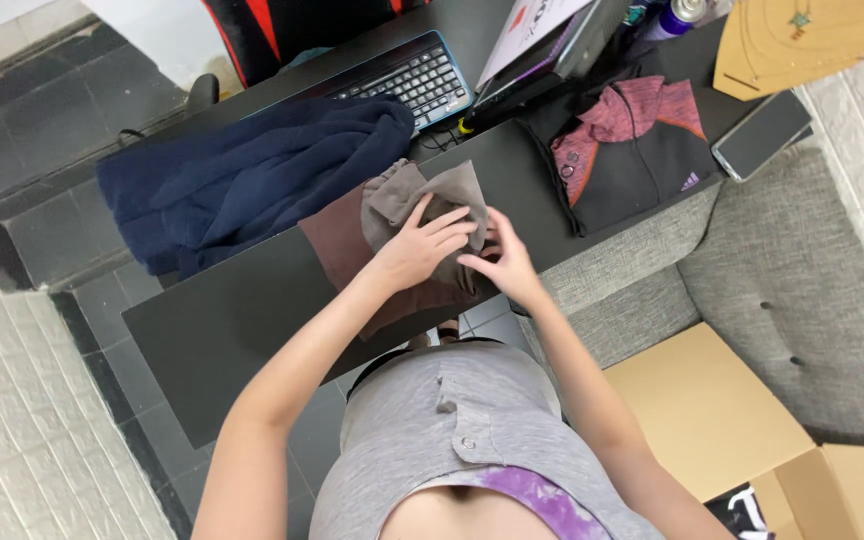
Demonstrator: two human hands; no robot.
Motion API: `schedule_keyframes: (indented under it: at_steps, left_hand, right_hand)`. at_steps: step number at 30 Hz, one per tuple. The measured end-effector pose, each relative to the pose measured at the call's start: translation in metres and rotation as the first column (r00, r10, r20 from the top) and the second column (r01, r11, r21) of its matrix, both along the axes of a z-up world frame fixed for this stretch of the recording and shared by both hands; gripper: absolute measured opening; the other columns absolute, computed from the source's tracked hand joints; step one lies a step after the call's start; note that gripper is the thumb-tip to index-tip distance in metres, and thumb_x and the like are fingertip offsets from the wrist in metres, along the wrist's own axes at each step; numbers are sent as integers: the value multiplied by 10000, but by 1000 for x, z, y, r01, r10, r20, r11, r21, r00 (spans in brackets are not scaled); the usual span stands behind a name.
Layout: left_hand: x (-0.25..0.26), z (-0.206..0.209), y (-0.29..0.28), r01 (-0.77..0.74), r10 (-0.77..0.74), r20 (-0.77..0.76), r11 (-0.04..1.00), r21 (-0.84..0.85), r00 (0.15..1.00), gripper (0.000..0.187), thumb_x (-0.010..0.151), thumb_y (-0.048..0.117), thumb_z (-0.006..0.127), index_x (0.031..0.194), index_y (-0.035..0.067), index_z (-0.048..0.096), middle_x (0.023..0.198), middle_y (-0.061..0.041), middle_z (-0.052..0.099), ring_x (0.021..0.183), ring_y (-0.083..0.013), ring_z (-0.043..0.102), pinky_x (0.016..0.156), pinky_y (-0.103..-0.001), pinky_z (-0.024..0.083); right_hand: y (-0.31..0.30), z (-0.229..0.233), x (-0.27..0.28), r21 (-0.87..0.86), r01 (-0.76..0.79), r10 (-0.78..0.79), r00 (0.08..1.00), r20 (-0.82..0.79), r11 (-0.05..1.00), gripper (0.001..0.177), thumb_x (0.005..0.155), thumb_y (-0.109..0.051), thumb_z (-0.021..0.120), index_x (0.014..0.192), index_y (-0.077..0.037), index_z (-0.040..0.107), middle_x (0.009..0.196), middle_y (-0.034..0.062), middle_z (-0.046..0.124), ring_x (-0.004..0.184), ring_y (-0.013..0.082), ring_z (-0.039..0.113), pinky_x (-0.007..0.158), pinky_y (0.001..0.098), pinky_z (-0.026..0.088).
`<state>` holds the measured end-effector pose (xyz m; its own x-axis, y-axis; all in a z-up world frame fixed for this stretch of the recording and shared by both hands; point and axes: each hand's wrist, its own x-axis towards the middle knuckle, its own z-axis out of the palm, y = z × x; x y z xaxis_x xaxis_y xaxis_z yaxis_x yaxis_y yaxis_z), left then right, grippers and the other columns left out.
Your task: Folding a jacket and a long-sleeved shirt on a desk
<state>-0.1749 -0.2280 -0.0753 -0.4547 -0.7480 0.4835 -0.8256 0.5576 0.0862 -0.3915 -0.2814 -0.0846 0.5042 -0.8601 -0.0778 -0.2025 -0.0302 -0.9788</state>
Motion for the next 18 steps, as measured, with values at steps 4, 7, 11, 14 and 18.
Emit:
schedule_keyframes:
  at_steps: [4, 7, 11, 14, 18]
  left_hand:
    - [4, 1, -35, -85, 113, 133, 977, -196, 985, 250, 1033, 210, 565, 1276, 227, 621, 1362, -42, 611, 1386, -258, 516, 1213, -607, 372]
    - [18, 39, -45, -399, 423, 111, 898, -187, 899, 255, 1020, 125, 610, 1271, 81, 614, 1445, -186, 552, 1474, -374, 419, 1195, -516, 380]
    - [13, -2, -90, -328, 345, 84, 929, -171, 935, 100, 942, 224, 648, 1019, 160, 640, 1175, -79, 584, 1289, -317, 549, 1072, -493, 421]
    - [0, 4, -116, -207, 212, -2, 951, -230, 977, 188, 1089, 323, 508, 1194, 222, 626, 1202, -32, 565, 1272, -240, 557, 1111, -447, 416]
    - [14, 5, -103, -325, 327, -4, 941, 90, 945, 653, 842, 380, 852, 1379, 168, 548, 1283, -88, 577, 1270, -305, 575, 1088, -483, 447]
  right_hand:
    - [13, -108, 5, 118, 235, -238, 971, 11, 965, 186, 990, -176, 788, 1104, -76, 680, 932, 34, 680, 810, 170, 734, 663, 266, 622]
    - [26, -68, 9, 150, 358, -372, 926, 70, 921, 120, 1006, -84, 730, 1021, -57, 614, 892, 57, 649, 565, 156, 694, 548, 252, 606]
    - [37, -86, -18, 200, 393, -408, 912, 38, 898, 149, 1021, -92, 716, 1110, 1, 642, 956, 103, 613, 752, 190, 711, 604, 308, 655]
    - [50, -81, -30, 148, 441, -441, 897, -39, 885, 171, 1013, -142, 743, 1117, -35, 659, 959, 104, 652, 831, 205, 731, 680, 305, 652]
    - [85, -56, -47, 232, 412, -380, 909, -170, 881, 243, 984, -227, 769, 1147, -69, 681, 943, 105, 702, 859, 208, 740, 692, 316, 649]
